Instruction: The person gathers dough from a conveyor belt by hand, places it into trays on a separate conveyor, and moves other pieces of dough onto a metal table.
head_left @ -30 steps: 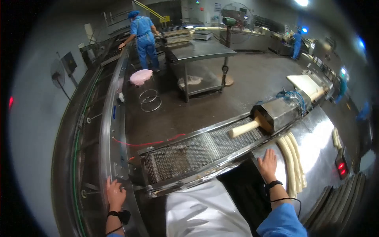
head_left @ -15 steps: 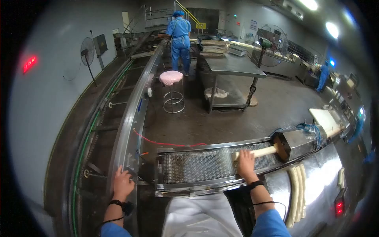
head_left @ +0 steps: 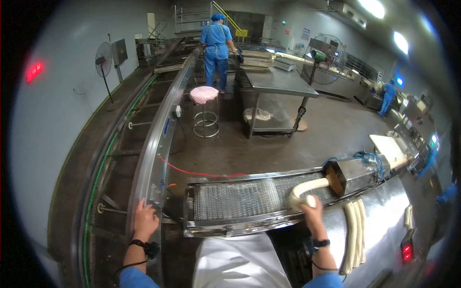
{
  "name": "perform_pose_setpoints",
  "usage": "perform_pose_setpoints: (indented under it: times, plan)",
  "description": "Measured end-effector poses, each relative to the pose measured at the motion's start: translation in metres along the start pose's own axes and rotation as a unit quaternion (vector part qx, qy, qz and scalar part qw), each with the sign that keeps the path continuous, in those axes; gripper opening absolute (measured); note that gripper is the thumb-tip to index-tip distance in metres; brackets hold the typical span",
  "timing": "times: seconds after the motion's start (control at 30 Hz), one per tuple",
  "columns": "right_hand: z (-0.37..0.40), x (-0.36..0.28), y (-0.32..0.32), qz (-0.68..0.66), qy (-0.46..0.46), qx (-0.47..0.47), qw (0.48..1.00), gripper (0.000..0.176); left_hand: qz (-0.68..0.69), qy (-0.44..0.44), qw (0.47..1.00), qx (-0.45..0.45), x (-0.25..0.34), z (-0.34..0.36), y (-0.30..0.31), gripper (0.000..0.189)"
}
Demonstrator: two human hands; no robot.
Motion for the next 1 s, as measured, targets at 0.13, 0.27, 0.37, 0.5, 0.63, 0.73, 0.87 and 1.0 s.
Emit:
perform_pose_setpoints:
  times: [0.13, 0.27, 0.37, 0.5, 0.63, 0.73, 0.87, 1.0]
  plan:
    - [0.063, 0.022, 0.155, -0.113, 0.033, 0.287, 0.951, 0.032, -0.005, -0.014, 1.0, -0.003, -0.001, 0.0, 0.0, 0.024]
    - [0.14, 0.054, 0.287, 0.113, 0.042, 0.403, 0.907, 0.021, 0.008, -0.001, 1.0, -0.03, -0.001, -0.001, 0.0, 0.021]
    - [0.165, 0.021, 0.258, 0.412, -0.035, 0.452, 0.79, 0.006, -0.009, -0.008, 1.0, -0.024, -0.003, 0.001, -0.004, 0.022]
    - [0.161, 0.022, 0.231, 0.63, 0.135, 0.416, 0.641, 0.004, -0.012, -0.028, 0.999, 0.013, -0.001, 0.0, -0.003, 0.021]
    - [0.131, 0.028, 0.188, 0.59, 0.246, 0.219, 0.737, 0.02, -0.003, -0.016, 1.0, -0.018, -0.005, 0.0, -0.006, 0.023]
    - [0.097, 0.067, 0.184, 0.581, 0.308, 0.171, 0.734, 0.021, -0.014, -0.022, 0.999, -0.036, -0.003, -0.001, -0.005, 0.025]
    - [0.067, 0.05, 0.161, 0.567, 0.294, 0.195, 0.745, 0.019, -0.01, -0.023, 0.999, -0.033, -0.005, -0.001, -0.008, 0.024]
    - [0.048, 0.052, 0.177, 0.536, 0.176, 0.238, 0.79, 0.035, -0.025, -0.012, 0.999, -0.023, 0.001, -0.001, -0.004, 0.022]
Point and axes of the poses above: each hand's wrist, its own z-axis away from the middle knuckle, its own y-axis out of the back of the hand, x = y × z, the point moved 1 cm from there along -z, towards the middle knuckle, and after that the axes turned 13 degrees about -z, right-handed, at the moved point
